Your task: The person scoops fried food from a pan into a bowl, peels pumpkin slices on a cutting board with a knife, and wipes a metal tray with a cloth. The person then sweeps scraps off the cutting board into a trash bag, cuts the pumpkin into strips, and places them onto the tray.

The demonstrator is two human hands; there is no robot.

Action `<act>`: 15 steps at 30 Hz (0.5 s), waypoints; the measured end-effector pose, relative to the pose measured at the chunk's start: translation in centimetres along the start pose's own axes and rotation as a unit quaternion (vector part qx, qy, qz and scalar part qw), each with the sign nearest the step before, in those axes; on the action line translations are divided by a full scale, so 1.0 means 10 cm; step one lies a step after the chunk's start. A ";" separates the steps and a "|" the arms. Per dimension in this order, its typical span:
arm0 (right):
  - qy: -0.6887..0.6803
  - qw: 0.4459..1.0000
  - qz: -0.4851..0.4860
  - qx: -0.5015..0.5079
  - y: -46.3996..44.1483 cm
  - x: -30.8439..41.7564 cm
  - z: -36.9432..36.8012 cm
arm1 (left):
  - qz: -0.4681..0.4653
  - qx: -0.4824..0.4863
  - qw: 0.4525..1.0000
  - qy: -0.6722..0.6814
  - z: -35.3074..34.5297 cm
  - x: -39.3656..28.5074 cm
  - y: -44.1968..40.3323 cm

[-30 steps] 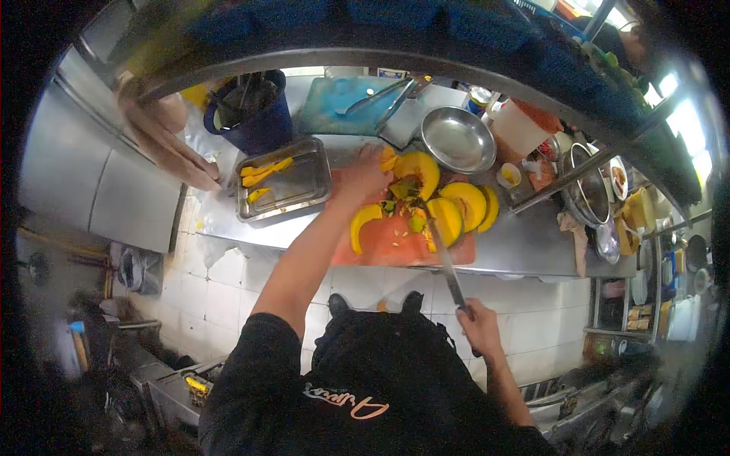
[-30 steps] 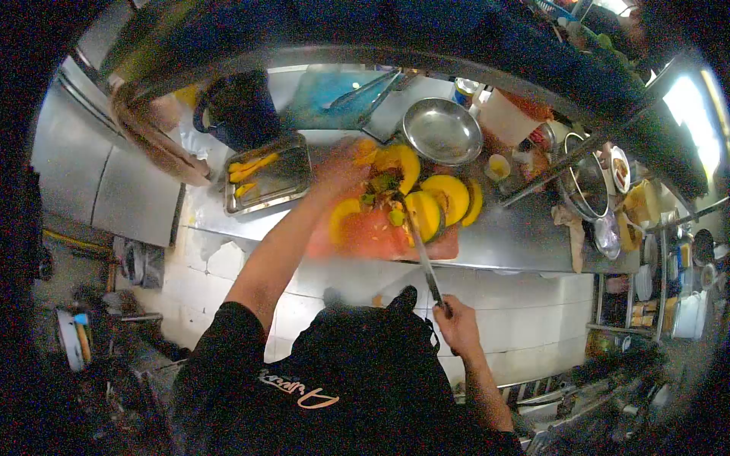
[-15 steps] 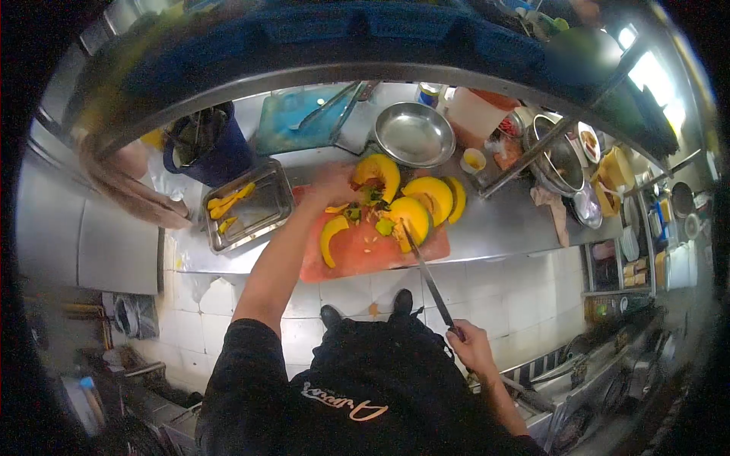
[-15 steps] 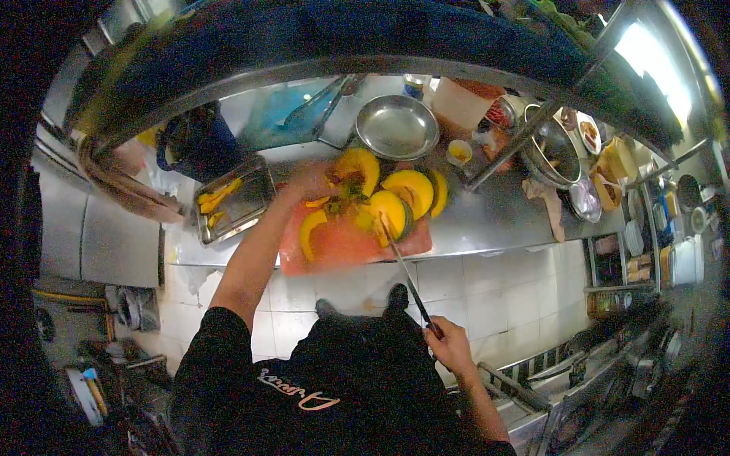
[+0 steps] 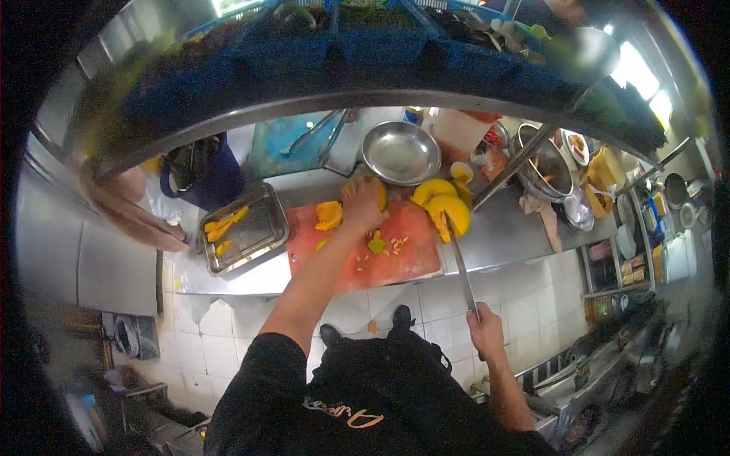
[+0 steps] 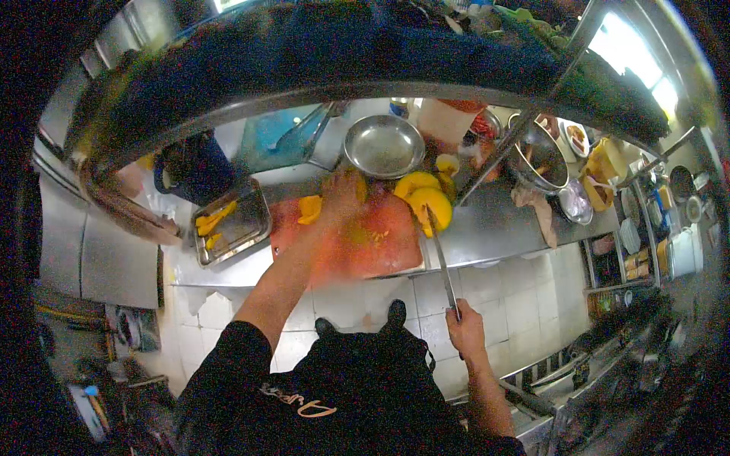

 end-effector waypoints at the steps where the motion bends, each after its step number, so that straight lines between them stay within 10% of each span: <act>1: 0.012 1.000 0.001 -0.009 -0.05 -0.03 0.02 | 0.008 -0.003 1.000 0.009 -0.11 0.08 -0.10; 15: -0.055 0.998 0.011 0.015 -0.04 -0.41 -0.16 | 0.190 0.066 0.972 0.122 0.51 0.37 0.26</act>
Point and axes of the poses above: each hand's wrist, its own y-axis away from the middle knuckle, its own z-axis out of the back of the hand, x = y × z, the point moved 3 cm from there along -y, towards the middle knuckle, and after that the axes turned 5 degrees about x, right-handed, at the moved point
